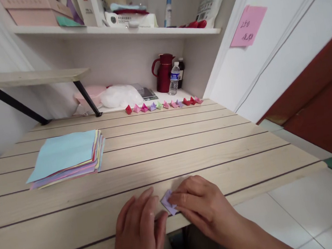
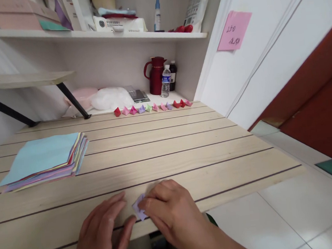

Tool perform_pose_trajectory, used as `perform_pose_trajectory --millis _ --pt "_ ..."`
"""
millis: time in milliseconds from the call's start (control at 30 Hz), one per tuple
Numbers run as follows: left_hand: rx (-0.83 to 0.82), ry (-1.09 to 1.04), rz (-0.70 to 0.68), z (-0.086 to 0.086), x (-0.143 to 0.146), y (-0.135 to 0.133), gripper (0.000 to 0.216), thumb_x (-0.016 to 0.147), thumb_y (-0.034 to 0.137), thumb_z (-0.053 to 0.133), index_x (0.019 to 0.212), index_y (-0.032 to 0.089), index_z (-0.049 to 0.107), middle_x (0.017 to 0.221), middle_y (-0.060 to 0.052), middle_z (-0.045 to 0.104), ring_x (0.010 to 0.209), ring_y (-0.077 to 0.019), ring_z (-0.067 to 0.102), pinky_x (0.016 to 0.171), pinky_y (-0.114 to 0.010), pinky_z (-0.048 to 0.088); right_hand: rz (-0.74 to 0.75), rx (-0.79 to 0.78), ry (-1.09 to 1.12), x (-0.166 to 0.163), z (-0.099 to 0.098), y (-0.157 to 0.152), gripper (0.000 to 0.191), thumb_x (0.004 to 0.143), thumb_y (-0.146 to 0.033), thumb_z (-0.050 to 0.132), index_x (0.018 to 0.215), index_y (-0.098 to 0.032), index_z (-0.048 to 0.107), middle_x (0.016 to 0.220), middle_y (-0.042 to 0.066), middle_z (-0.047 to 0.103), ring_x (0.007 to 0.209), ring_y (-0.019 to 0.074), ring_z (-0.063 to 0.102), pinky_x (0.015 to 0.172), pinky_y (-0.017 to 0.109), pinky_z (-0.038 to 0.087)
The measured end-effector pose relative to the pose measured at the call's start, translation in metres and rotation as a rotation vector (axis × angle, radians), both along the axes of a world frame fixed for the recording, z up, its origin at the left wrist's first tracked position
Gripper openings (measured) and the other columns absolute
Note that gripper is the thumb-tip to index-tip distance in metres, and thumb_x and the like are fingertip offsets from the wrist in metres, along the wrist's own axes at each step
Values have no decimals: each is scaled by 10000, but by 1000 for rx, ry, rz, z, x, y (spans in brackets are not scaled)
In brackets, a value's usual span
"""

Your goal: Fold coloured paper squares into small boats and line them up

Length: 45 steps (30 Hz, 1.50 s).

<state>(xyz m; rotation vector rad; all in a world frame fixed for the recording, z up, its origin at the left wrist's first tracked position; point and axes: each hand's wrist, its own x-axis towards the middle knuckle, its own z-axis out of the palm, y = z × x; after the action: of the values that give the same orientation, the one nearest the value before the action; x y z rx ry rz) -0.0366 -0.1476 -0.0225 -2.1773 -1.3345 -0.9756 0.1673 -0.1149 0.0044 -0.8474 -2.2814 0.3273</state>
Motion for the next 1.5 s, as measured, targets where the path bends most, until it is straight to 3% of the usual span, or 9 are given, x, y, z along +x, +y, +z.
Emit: perform_pose_trajectory --millis 100,233,433,567,933,1167,1333,1500 --pt "-21 36 9 -14 -10 -11 256 884 205 593 1135 245 632 1145 -77 703 1008 -212 670 842 -356 539 10 8 50 1 -2 0 208 962 -133 556 1091 -248 671 942 33 702 859 165 640 753 304 487" --pt "-79 23 41 -21 -7 -26 514 854 21 498 1217 360 626 1195 -48 671 1087 -228 630 904 -404 531 31 -19 71 3 -3 0 228 966 -115 540 1090 -241 684 998 40 721 914 158 665 801 292 524" --pt "-1 -1 -79 -21 6 -27 431 869 0 507 1120 301 685 1185 -65 665 1125 -165 606 1089 -429 402 69 -73 95 6 -2 1 272 967 -97 533 1154 -234 675 1048 53 735 972 160 677 846 292 548" --pt "32 -7 -85 -24 13 -22 484 838 -22 576 1163 320 686 1201 -61 671 1114 -144 617 1157 -451 303 44 -58 100 5 -4 1 223 968 -116 549 1111 -219 684 1036 54 740 967 164 680 846 297 553" --pt "-90 -53 -33 -28 14 -25 373 915 167 493 1178 343 690 1183 -52 712 1109 -195 621 1165 -464 267 94 9 21 11 0 4 282 984 -136 532 1193 -261 672 1051 48 734 965 167 678 839 318 550" --pt "-107 -94 -41 -29 16 -26 392 903 135 484 1156 341 701 1187 -41 721 1114 -192 615 1161 -444 266 117 21 25 12 -2 5 231 980 -143 553 1140 -236 693 1058 52 724 982 165 662 851 310 550" --pt "-114 -107 -43 -28 16 -26 425 901 124 475 1197 347 682 1190 -31 718 1123 -192 606 1158 -439 269 -26 83 21 11 -9 1 223 970 -202 573 1146 -246 704 1231 96 655 1043 205 641 838 327 562" --pt "-99 -103 -70 -31 15 -24 457 888 103 449 1189 353 685 1173 -25 718 1134 -197 584 1154 -435 273 -1 105 -10 9 -9 0 254 968 -174 580 1190 -262 668 1069 40 713 978 192 631 848 358 513"
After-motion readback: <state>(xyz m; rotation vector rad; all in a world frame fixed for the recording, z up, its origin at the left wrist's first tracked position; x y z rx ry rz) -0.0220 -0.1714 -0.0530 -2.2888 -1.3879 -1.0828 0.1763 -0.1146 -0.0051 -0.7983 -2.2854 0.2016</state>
